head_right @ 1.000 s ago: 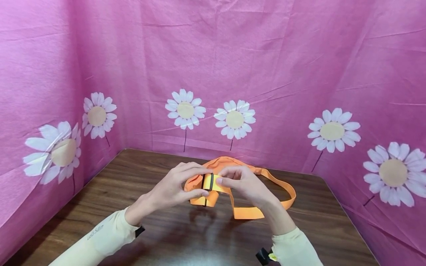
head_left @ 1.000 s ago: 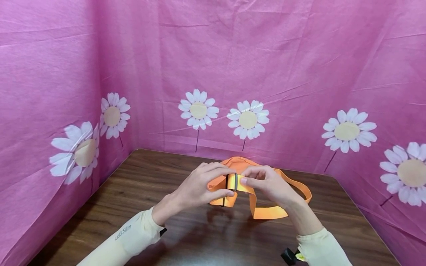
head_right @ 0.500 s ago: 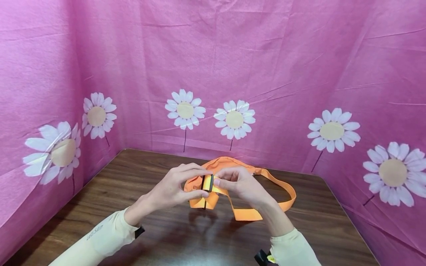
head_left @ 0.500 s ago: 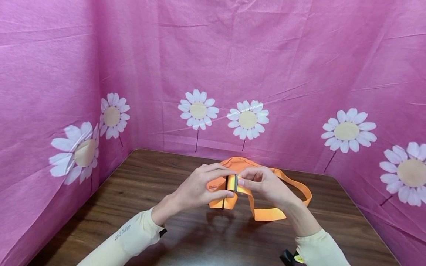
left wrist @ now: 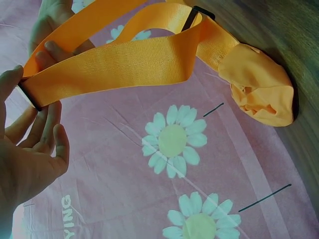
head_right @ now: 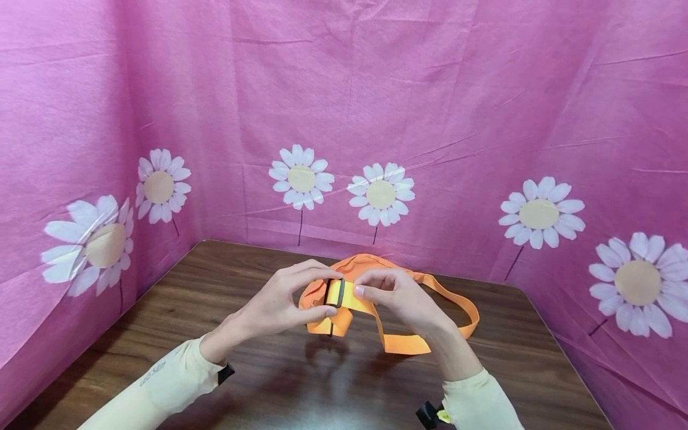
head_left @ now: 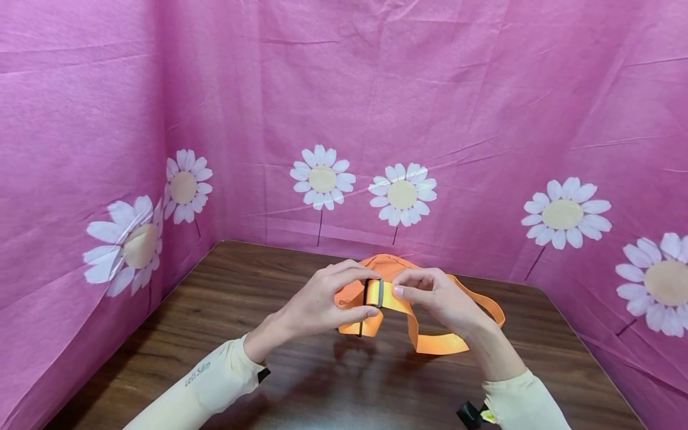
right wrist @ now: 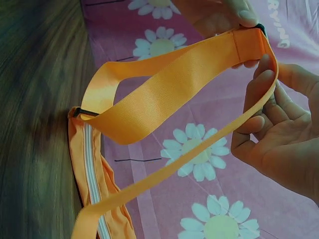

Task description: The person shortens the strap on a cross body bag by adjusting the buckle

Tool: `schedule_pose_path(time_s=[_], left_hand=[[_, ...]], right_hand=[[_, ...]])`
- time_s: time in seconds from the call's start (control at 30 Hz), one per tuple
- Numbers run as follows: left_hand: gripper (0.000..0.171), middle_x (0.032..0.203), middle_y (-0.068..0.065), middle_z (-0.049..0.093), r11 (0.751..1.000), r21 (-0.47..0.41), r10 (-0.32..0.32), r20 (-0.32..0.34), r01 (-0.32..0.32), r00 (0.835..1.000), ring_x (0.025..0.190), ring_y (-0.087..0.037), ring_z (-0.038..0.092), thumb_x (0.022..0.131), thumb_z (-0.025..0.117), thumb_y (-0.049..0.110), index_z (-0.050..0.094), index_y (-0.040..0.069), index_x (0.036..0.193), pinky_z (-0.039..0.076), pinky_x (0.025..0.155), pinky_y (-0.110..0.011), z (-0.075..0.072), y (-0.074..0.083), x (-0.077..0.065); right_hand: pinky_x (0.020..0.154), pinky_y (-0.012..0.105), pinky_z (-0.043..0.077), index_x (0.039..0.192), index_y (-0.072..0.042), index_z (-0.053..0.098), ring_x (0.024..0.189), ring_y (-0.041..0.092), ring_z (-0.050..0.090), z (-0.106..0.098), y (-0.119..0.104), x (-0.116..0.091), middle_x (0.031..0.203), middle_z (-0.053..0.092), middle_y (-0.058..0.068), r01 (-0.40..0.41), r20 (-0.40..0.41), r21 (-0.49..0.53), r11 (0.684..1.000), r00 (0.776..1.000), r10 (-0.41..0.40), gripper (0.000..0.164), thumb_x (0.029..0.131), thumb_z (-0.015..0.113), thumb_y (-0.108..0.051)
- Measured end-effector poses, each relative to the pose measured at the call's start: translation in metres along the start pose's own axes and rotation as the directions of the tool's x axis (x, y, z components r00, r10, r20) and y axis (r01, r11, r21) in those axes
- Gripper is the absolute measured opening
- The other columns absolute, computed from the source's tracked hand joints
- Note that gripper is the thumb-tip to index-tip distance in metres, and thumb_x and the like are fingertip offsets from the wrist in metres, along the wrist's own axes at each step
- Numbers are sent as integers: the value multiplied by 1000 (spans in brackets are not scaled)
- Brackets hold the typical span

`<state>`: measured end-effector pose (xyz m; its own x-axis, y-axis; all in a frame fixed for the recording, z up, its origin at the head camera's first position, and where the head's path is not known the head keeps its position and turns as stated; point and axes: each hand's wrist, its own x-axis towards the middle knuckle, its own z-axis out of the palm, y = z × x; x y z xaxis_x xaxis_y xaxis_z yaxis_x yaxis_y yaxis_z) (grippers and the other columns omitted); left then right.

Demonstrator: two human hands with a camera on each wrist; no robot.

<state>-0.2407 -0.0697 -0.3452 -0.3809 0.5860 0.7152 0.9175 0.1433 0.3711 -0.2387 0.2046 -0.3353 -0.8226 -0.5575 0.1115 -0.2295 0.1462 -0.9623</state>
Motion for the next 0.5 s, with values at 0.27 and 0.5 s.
schedule_pose_path(time_s=[0.27,0.5], left_hand=[[51,123,1,65,1000,-20,10,13,-10,1000,110,-10,60,86,86,23,66,7,130,49,93,-27,1,-1,0],[50,123,-1,66,999,-24,46,9,-45,999,115,-11,60,85,87,21,67,5,127,48,97,-28,2,-1,2]], right_hand=[[69,33,44,108,0,71,79,17,50,5,-3,-2,78,49,1,38,21,65,997,999,-40,15,101,64,-12],[66,31,42,108,2,71,75,16,47,8,-8,-3,76,46,1,48,21,85,995,999,-50,15,100,64,-10]])
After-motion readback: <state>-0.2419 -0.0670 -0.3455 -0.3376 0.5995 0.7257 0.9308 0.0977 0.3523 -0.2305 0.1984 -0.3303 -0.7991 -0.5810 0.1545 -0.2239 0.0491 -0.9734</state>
